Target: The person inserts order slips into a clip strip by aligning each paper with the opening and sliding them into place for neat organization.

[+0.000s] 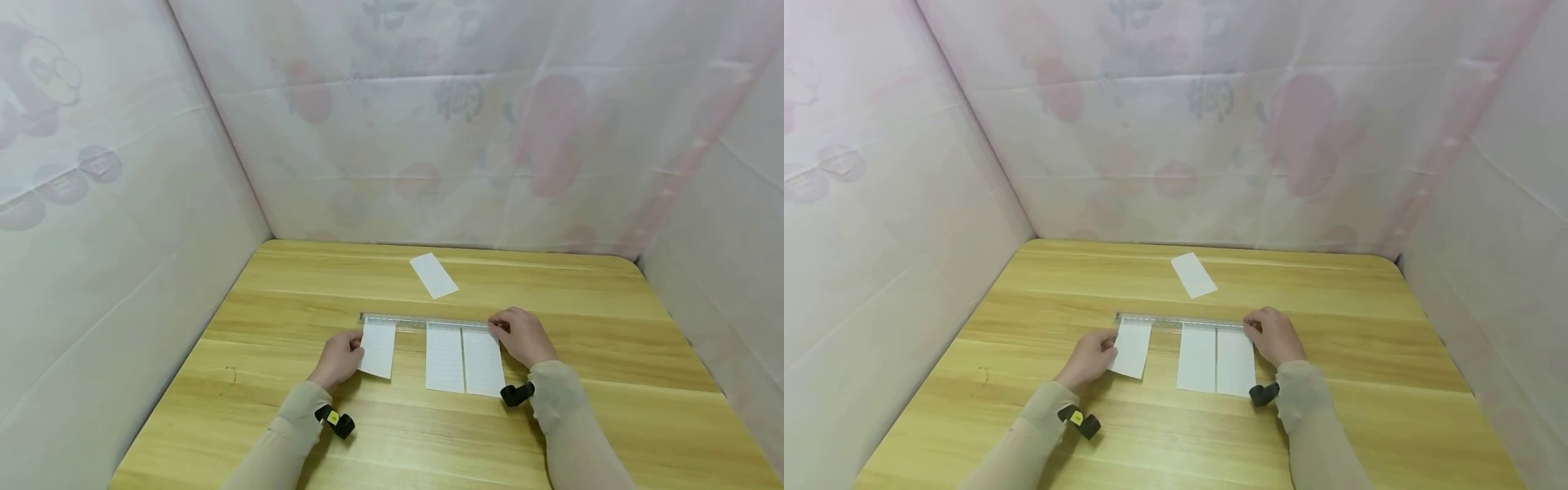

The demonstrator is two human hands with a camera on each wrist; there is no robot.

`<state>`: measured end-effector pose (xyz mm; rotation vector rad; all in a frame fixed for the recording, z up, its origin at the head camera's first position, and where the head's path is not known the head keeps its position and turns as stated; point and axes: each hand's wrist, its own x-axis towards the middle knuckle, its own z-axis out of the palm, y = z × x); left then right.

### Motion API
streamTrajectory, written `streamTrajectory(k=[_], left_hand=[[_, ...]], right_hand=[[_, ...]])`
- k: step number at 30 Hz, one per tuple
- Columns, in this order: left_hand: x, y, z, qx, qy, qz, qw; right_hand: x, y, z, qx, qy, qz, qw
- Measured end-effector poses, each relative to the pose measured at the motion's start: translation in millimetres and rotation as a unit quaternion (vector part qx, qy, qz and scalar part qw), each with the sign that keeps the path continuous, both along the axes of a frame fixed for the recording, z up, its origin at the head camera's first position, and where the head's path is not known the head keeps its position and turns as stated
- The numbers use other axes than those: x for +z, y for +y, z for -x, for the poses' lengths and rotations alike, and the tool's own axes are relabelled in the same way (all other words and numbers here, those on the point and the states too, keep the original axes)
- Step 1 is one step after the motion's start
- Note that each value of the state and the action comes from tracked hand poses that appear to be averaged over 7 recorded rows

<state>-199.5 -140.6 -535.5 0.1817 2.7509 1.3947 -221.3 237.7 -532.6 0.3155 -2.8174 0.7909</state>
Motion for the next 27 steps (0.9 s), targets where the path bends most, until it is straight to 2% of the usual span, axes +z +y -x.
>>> streamTrajectory(k=[6, 27], left_hand=[[-1.9, 1.7, 0.8, -0.010, 0.010, -0.006, 0.9999], [-0.6, 8.1, 1.4, -0.002, -0.014, -0.021, 0.9997]], right_hand=[[0.2, 1.6, -0.1, 0.001, -0.001, 0.002, 1.000], [-0.5, 1.9, -0.4, -0.005, -0.005, 0.002, 1.000]])
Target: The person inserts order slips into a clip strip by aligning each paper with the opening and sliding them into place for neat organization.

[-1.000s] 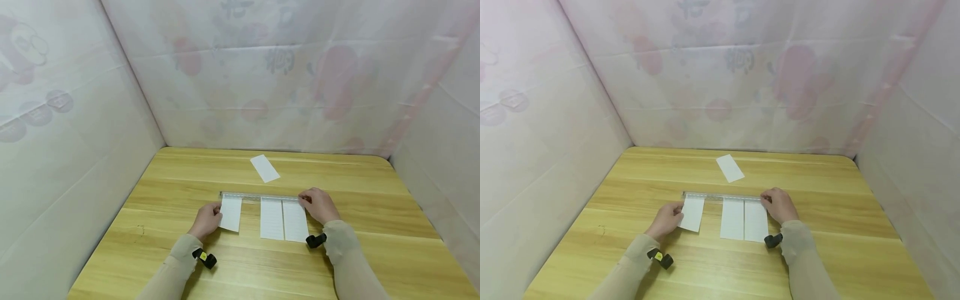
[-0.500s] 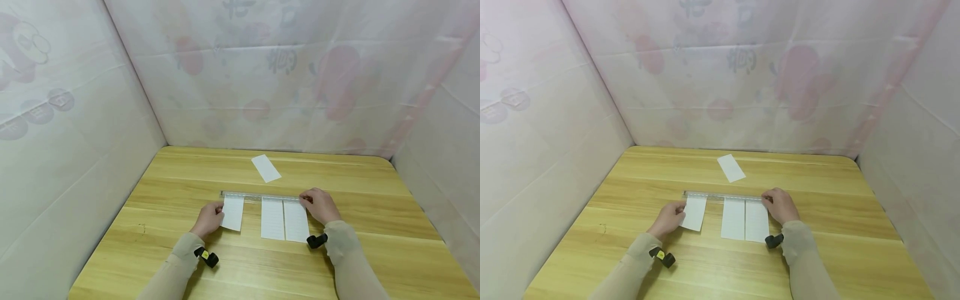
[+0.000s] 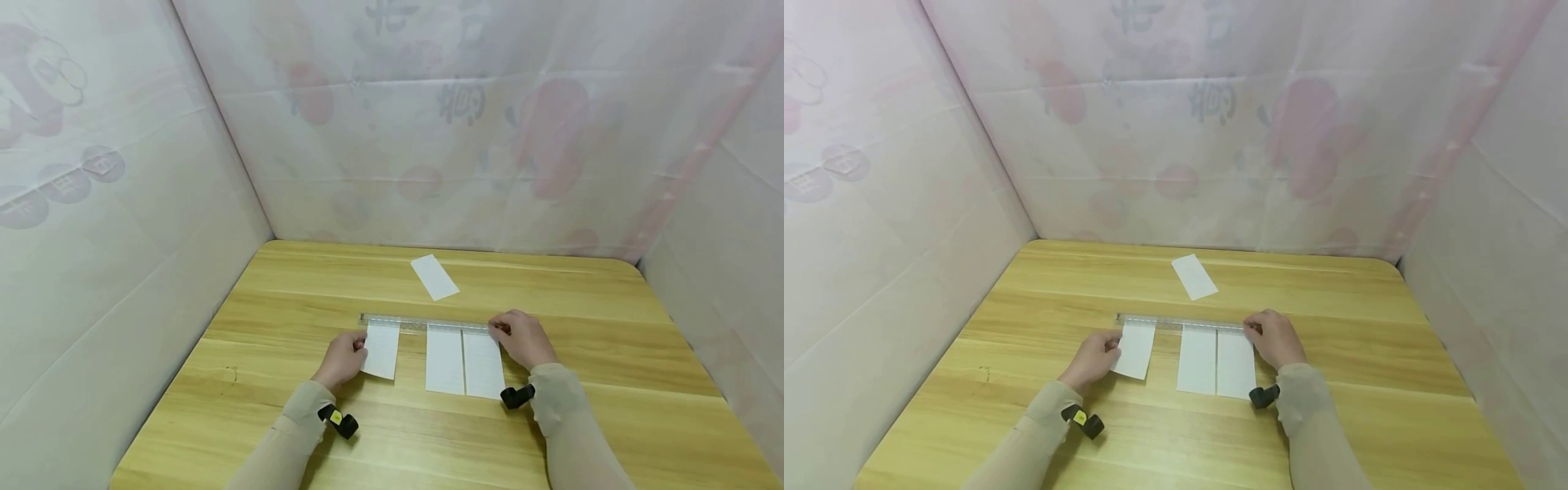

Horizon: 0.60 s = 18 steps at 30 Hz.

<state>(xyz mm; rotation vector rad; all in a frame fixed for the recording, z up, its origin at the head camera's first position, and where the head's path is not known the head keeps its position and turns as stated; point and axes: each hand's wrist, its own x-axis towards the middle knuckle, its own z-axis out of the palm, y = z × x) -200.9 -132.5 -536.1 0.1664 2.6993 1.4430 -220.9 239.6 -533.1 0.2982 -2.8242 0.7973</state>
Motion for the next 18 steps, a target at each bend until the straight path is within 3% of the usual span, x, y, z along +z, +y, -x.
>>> streamTrajectory(k=[18], left_hand=[[-0.9, 2.4, -1.1, -0.006, -0.004, -0.028, 0.9996]], right_hand=[[5.3, -1.7, -2.2, 0.004, 0.002, -0.001, 1.000]])
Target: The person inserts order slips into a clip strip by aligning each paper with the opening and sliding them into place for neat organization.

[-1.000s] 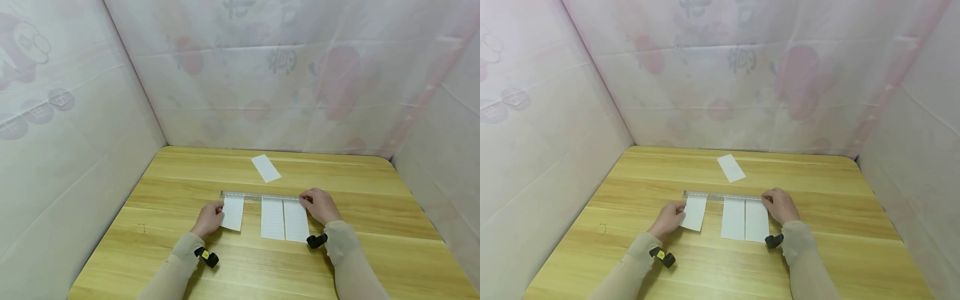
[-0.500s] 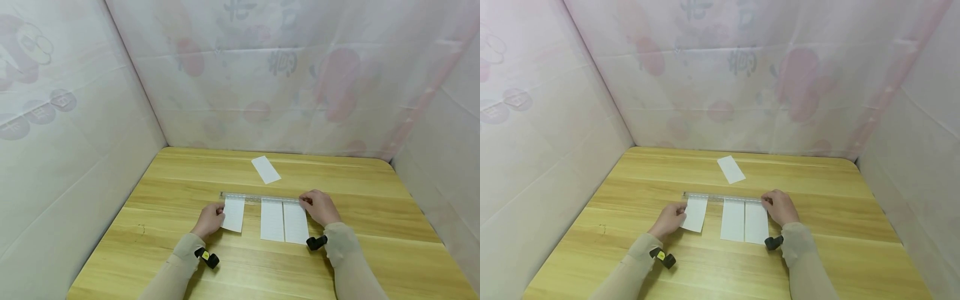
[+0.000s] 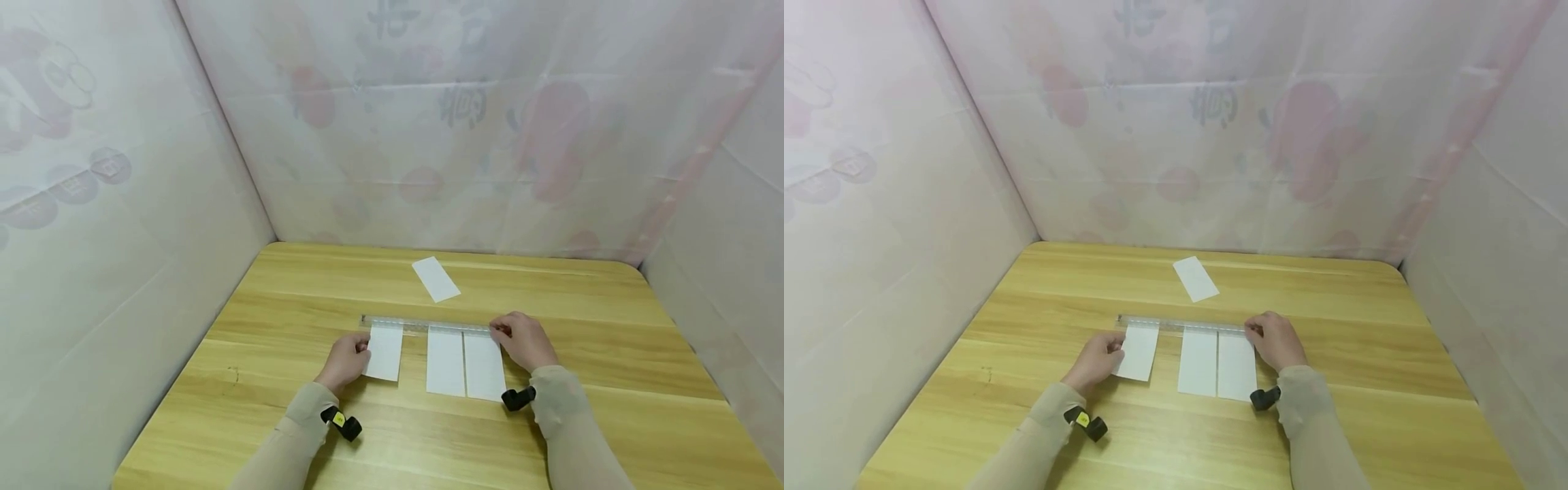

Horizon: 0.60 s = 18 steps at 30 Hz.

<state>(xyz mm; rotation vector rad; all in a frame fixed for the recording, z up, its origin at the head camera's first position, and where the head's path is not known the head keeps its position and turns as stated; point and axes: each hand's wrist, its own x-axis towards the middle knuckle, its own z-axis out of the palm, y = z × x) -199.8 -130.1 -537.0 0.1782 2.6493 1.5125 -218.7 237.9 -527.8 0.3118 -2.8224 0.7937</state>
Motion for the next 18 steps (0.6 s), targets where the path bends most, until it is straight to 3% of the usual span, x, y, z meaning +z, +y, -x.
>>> streamTrajectory(k=[18], left_hand=[[-2.1, 6.9, -0.2, 0.015, -0.016, -0.013, 0.9997]], right_hand=[[-2.2, 1.8, 0.9, 0.004, 0.002, 0.001, 1.000]])
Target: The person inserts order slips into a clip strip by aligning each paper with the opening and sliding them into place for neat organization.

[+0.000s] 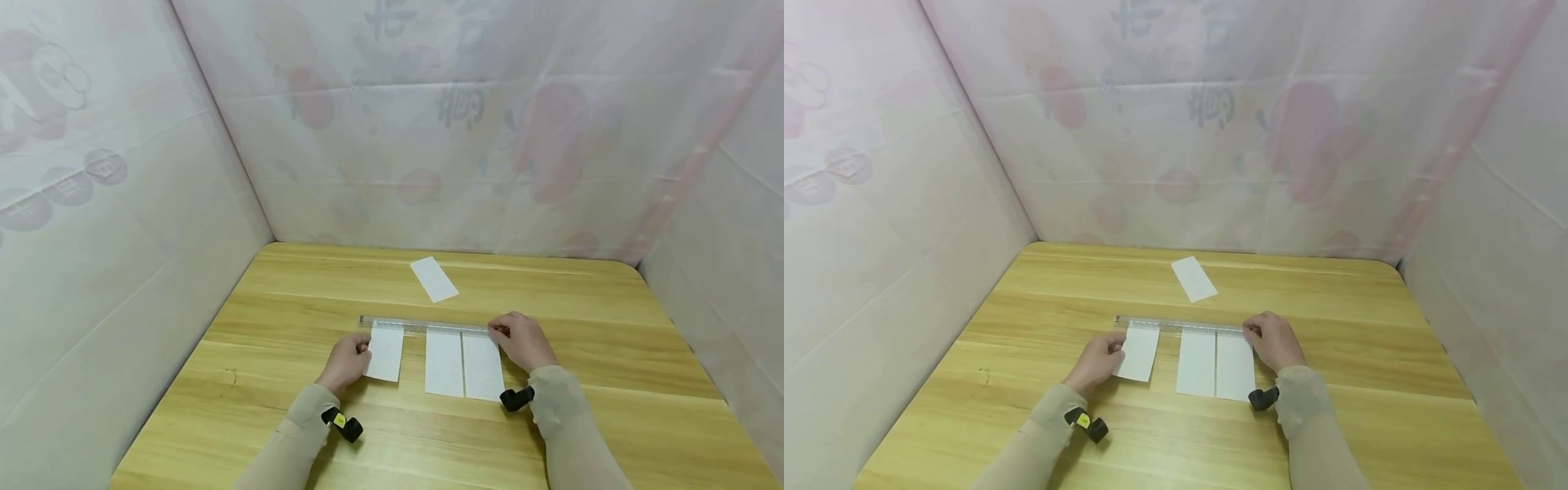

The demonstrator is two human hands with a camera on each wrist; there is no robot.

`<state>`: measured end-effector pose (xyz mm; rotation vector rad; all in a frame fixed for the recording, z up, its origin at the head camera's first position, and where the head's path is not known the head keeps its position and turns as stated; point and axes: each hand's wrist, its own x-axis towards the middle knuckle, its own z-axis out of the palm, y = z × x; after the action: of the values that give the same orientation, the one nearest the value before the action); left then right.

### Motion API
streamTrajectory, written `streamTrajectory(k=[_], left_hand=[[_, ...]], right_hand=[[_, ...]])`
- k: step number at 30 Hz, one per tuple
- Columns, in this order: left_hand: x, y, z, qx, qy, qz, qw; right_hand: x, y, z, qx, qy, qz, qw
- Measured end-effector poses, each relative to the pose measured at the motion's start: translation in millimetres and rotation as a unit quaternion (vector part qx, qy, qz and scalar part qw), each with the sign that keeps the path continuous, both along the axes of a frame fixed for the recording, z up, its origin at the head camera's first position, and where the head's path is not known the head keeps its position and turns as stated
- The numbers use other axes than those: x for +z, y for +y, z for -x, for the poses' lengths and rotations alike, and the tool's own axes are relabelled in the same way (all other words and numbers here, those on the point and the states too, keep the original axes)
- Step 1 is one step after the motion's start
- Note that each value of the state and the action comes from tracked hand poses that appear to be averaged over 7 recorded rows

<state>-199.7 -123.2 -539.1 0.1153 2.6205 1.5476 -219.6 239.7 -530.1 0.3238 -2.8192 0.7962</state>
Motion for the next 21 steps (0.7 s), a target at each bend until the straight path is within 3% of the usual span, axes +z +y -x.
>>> streamTrajectory(k=[21], left_hand=[[1.7, 6.3, -1.7, -0.002, -0.005, 0.002, 1.0000]], right_hand=[[-1.0, 0.3, -0.2, 0.000, 0.001, 0.004, 1.000]])
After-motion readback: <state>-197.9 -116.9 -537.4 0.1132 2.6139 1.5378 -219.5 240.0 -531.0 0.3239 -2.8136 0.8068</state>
